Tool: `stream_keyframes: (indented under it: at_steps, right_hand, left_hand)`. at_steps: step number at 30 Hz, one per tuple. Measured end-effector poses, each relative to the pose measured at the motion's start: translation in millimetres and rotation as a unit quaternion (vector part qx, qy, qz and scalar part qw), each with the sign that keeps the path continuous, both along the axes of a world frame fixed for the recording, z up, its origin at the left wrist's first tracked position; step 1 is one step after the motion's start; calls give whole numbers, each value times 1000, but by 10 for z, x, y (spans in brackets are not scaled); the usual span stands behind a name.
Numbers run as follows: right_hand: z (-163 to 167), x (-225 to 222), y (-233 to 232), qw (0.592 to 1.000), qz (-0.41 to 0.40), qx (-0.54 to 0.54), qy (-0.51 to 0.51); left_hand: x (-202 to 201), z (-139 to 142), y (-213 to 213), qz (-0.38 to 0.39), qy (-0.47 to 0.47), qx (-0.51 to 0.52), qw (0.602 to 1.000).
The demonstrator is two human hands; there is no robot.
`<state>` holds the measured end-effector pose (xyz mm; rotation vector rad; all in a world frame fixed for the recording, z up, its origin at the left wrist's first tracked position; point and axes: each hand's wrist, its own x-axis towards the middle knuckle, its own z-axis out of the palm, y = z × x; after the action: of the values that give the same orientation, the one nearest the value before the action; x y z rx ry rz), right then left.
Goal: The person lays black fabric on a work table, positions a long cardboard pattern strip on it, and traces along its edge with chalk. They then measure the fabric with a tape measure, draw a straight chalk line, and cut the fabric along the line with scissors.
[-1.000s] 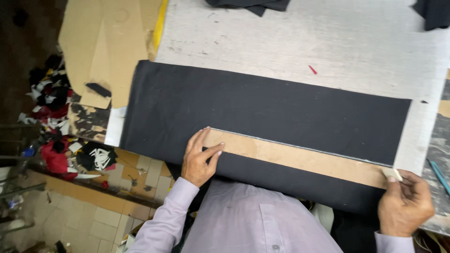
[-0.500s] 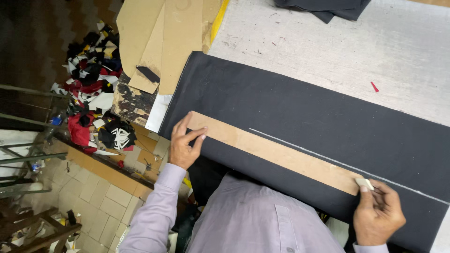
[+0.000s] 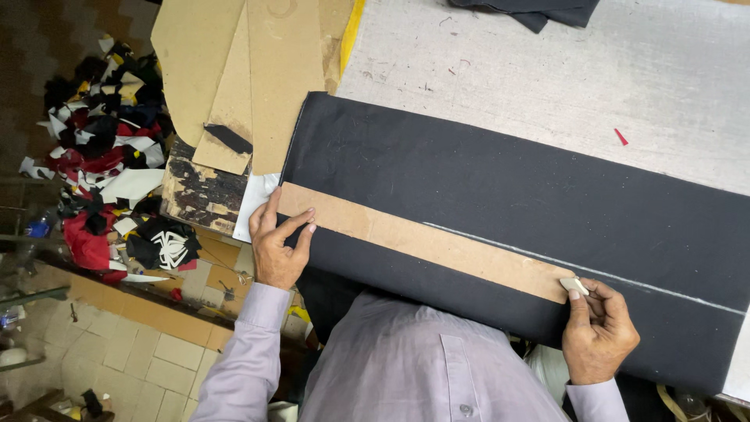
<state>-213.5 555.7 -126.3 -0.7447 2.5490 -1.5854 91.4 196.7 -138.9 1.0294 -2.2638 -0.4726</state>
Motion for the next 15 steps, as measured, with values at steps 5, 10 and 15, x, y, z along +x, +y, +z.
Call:
stream_keyframes:
  at_steps: [5, 10, 15]
  right_hand:
    - [29, 44, -83, 1000, -5, 11, 4]
    - [49, 49, -152, 1000, -12, 20, -1]
    - [37, 49, -147, 999, -10, 42, 10]
  left_hand:
    - [31, -6, -41, -2, 10, -4, 1000]
    - [29, 5, -57, 0, 19, 2, 1000]
    - [26, 4, -71, 14, 11, 0, 1000]
